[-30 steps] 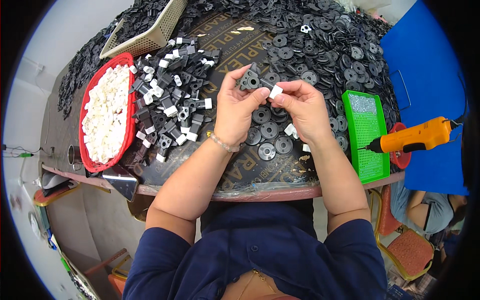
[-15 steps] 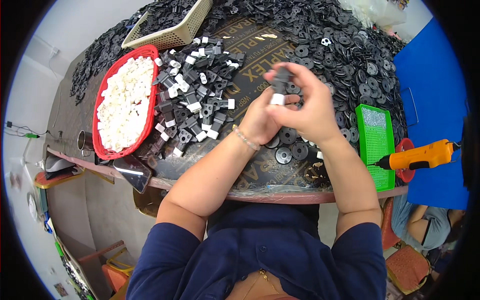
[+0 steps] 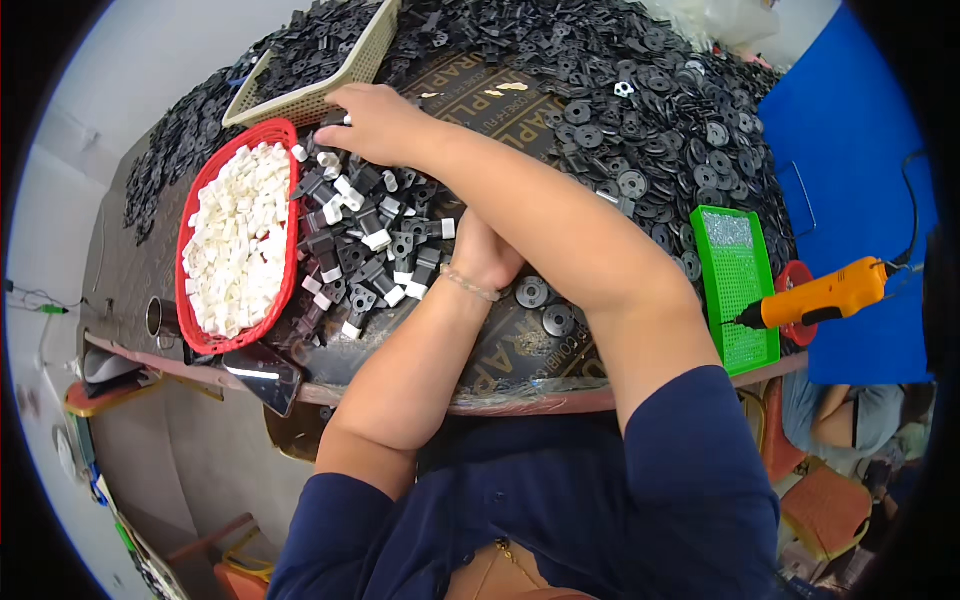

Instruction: Manually assembling small grey plastic rings and white plastic connectors at a factory workstation.

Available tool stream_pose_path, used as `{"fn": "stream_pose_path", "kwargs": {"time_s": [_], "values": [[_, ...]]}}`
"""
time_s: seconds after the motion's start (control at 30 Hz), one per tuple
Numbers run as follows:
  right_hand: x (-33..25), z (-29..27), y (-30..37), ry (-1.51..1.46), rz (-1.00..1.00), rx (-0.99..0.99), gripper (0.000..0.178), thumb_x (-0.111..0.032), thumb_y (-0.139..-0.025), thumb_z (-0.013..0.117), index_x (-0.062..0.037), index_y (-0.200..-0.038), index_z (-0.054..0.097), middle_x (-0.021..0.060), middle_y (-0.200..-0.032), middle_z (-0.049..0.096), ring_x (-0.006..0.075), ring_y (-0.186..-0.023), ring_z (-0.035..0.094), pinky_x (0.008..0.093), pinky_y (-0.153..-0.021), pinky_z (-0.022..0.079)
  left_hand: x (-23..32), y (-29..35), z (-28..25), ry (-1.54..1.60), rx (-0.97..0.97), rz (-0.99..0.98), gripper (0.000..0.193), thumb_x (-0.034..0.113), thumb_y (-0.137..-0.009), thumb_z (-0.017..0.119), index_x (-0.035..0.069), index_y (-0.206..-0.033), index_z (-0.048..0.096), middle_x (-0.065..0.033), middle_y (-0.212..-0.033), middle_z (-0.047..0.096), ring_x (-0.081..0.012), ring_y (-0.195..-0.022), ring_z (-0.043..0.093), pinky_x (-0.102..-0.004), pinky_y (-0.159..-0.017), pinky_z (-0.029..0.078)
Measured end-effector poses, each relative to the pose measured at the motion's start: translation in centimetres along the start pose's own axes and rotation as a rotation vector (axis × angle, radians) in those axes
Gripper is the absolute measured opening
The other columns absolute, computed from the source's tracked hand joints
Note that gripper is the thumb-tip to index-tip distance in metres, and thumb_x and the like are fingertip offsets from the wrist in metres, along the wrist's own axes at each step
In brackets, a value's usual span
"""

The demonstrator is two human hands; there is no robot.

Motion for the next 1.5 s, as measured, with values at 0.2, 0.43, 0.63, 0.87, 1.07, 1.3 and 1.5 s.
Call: {"fn": "stream_pose_path", "kwargs": {"time_s": [0.2,0.43,0.63,0.87,1.07,1.3,1.5], "values": [[9.5,-12.0,8.1,0.516,0.164,0.098,0.028,-0.02,-0.085,0.06,-0.0015,-0.104,0.071,0.0162,-0.108,0.069,0.0343,-0.101,0.066,0.042,-0.093,0.052,0.0,-0.1,0.6,-0.048,0.208,0.09,0.039,0.028,-0.099,0.049,0.006,-0.132,0.048,-0.0083,-0.097,0.064,-0.0193,-0.085,0.063,-0.0292,-0.069,0.049],[19.5,-20.0,15.4,0.823,0.803,-0.222,0.037,-0.011,-0.086,0.059,-0.0113,-0.122,0.065,0.0176,-0.116,0.067,0.0343,-0.108,0.064,0.0443,-0.094,0.051,0.2,0.3,1.1,-0.008,0.202,0.078,0.034,0.023,-0.098,0.054,0.006,-0.127,0.05,-0.0083,-0.098,0.065,-0.0199,-0.084,0.063,-0.0299,-0.069,0.05],[17.4,-21.2,16.1,0.78,0.686,-0.229,0.036,-0.006,-0.085,0.056,-0.0148,-0.117,0.07,0.0163,-0.112,0.069,0.0349,-0.106,0.065,0.0451,-0.094,0.05,0.5,0.5,1.1,-0.021,0.233,0.082,0.033,0.022,-0.097,0.056,0.007,-0.126,0.05,-0.0075,-0.098,0.064,-0.0195,-0.085,0.063,-0.0299,-0.069,0.05],[18.7,-22.5,12.1,0.567,0.592,0.348,0.028,-0.011,-0.085,0.056,-0.0119,-0.108,0.072,0.0162,-0.108,0.07,0.0345,-0.104,0.065,0.042,-0.092,0.051,0.6,0.3,1.1,-0.033,0.243,0.098,0.034,0.021,-0.098,0.055,0.007,-0.128,0.049,-0.0065,-0.097,0.064,-0.0188,-0.085,0.063,-0.0296,-0.07,0.05],[21.9,-17.0,5.5,0.698,0.381,0.183,0.028,-0.018,-0.086,0.06,-0.0126,-0.111,0.071,0.0178,-0.109,0.066,0.0376,-0.102,0.064,0.0449,-0.09,0.052,0.3,0.2,0.8,-0.052,0.222,0.081,0.032,0.022,-0.099,0.052,0.007,-0.128,0.05,-0.0067,-0.097,0.065,-0.0188,-0.085,0.064,-0.0297,-0.07,0.049],[24.6,-8.6,-1.4,0.837,0.257,-0.03,0.059,-0.021,-0.083,0.07,-0.0052,-0.134,0.048,0.0196,-0.133,0.044,0.0402,-0.112,0.058,0.0457,-0.096,0.051,0.2,0.8,0.8,-0.04,0.22,0.079,0.031,0.023,-0.098,0.054,0.008,-0.125,0.052,-0.0064,-0.098,0.066,-0.018,-0.086,0.063,-0.0293,-0.073,0.049],[27.5,-8.9,-3.4,0.874,0.279,-0.181,0.028,-0.011,-0.084,0.063,-0.0034,-0.11,0.069,0.0183,-0.122,0.053,0.0367,-0.1,0.064,0.044,-0.087,0.054,0.2,0.9,1.6,-0.038,0.231,0.063,0.03,0.022,-0.099,0.053,0.008,-0.126,0.051,-0.0059,-0.099,0.065,-0.0172,-0.086,0.062,-0.0292,-0.074,0.048]]}}
Point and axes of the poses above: each hand's wrist, its own y-axis away from the middle knuckle, its own z-axis out of the palm, x = y × z, the point moved 3 cm from there along -y, towards the middle knuckle
